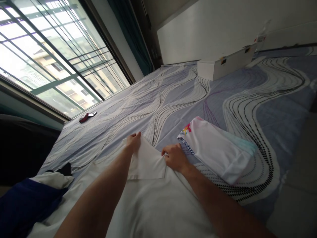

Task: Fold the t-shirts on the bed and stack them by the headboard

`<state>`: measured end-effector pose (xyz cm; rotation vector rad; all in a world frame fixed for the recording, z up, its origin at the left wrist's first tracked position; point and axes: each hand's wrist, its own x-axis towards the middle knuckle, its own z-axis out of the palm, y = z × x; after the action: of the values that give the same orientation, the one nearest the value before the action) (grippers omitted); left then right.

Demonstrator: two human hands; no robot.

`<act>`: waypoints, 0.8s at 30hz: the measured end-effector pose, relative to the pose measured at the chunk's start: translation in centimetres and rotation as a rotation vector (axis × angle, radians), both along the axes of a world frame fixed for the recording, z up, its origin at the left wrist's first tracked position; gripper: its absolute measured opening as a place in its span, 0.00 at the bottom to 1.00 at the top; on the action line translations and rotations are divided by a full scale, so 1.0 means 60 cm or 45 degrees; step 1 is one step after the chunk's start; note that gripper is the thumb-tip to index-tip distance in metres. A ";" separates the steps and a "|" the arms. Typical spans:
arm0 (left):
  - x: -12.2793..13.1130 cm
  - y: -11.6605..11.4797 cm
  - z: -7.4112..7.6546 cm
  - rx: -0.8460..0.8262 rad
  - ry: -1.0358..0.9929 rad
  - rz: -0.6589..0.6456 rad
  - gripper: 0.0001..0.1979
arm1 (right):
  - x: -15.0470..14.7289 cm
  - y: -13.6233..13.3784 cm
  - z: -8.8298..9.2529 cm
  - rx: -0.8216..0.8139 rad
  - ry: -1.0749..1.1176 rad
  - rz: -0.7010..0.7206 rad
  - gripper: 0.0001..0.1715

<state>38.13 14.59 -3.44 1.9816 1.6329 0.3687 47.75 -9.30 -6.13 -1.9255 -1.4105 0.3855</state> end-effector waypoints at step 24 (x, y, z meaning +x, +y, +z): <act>-0.498 -0.418 -0.038 0.408 0.724 -0.278 0.29 | -0.029 0.000 -0.038 -0.008 -0.321 0.472 0.29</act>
<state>8.26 -10.48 -5.73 2.6585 1.7307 -0.0312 46.01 -9.31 -8.38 -1.7601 -1.9435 0.3245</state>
